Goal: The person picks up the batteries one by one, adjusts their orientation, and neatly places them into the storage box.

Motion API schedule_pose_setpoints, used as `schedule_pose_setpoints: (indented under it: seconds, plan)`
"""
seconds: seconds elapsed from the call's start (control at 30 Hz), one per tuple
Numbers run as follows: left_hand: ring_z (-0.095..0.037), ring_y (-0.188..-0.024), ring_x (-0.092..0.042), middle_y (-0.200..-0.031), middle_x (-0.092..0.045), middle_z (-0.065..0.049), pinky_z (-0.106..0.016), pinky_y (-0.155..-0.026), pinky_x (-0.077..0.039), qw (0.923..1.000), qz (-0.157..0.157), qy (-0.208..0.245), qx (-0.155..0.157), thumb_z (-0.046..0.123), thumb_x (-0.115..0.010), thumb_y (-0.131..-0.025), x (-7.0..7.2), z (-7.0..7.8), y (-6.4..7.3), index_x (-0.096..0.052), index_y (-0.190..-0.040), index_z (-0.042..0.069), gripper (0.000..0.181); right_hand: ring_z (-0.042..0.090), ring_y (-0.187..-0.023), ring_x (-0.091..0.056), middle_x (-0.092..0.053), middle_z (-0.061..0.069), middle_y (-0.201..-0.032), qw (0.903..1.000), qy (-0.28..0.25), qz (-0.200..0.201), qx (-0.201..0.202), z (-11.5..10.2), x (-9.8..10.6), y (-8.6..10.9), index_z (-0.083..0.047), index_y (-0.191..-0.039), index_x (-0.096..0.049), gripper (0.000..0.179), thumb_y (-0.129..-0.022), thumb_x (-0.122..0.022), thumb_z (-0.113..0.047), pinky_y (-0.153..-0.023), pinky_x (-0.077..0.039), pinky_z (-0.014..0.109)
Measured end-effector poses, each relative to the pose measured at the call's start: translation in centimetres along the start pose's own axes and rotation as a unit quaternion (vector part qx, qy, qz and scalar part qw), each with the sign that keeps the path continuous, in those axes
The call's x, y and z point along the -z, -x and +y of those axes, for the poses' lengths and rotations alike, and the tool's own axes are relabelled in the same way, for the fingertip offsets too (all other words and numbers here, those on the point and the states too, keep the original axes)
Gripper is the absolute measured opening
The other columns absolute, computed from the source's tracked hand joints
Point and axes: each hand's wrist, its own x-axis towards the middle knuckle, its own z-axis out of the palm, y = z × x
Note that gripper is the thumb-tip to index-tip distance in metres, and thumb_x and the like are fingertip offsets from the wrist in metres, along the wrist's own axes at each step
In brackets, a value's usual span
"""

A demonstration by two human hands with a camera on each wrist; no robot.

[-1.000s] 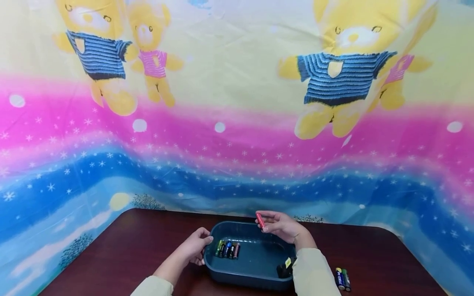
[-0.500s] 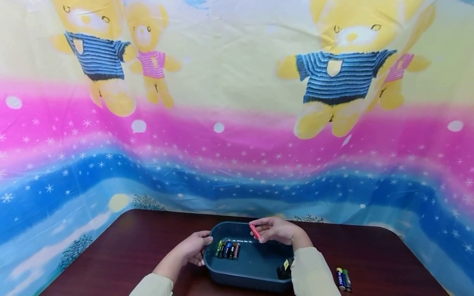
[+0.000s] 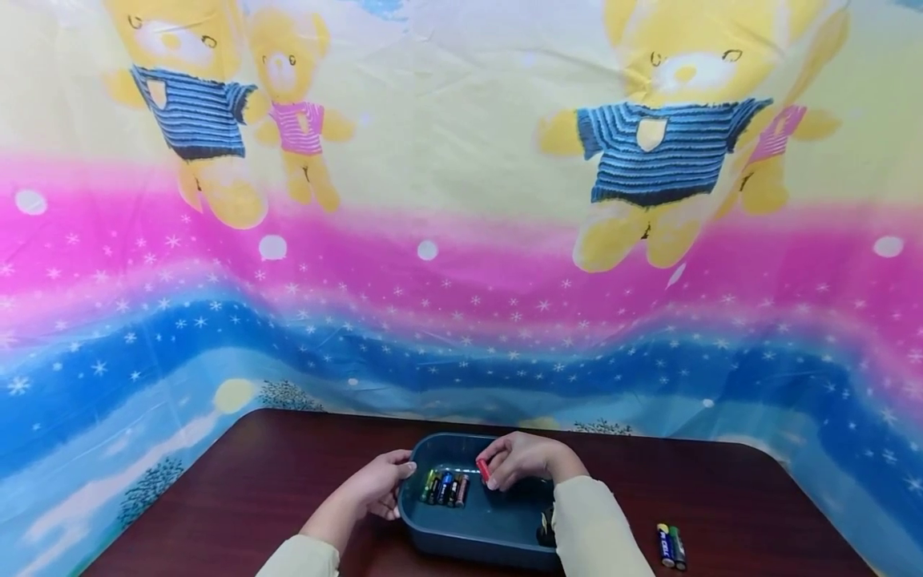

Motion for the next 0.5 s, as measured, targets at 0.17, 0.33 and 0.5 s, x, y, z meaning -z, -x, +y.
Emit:
schedule_pose_setpoints:
  seconds: [0.17,0.33,0.5]
  plan:
    - [-0.013,-0.04,-0.049,-0.064,-0.052,-0.012,-0.023,-0.042,-0.046,1.0,0.001,0.002,-0.004,0.02,-0.043,-0.099,-0.09,-0.05,0.02,-0.04,-0.135,0.004,0.04,0.013,-0.072,-0.061,-0.066,0.007,-0.084,0.9985,0.048,0.022,-0.016,0.14,-0.22,-0.23,0.006,-0.12,-0.054,0.049,-0.078,-0.073,-0.009,-0.07,-0.054,0.034]
    - [-0.014,-0.04,-0.049,-0.064,-0.053,-0.013,-0.023,-0.042,-0.046,1.0,0.003,-0.003,-0.002,0.021,-0.043,-0.099,0.0,-0.07,-0.1,-0.039,-0.136,0.004,0.041,0.011,-0.062,-0.059,-0.066,0.005,-0.076,0.9968,0.071,0.026,-0.024,-0.08,-0.53,-0.33,0.006,-0.12,-0.055,0.049,-0.076,-0.074,-0.006,-0.064,-0.053,0.03]
    - [-0.014,-0.04,-0.049,-0.064,-0.053,-0.012,-0.024,-0.042,-0.046,1.0,0.003,-0.004,0.0,0.021,-0.043,-0.099,0.05,-0.18,-0.2,-0.04,-0.135,0.005,0.04,0.012,-0.062,-0.059,-0.066,0.006,-0.075,0.9948,0.088,0.034,-0.04,-0.11,-0.9,-0.63,0.002,-0.118,-0.057,0.046,-0.076,-0.074,-0.006,-0.064,-0.053,0.031]
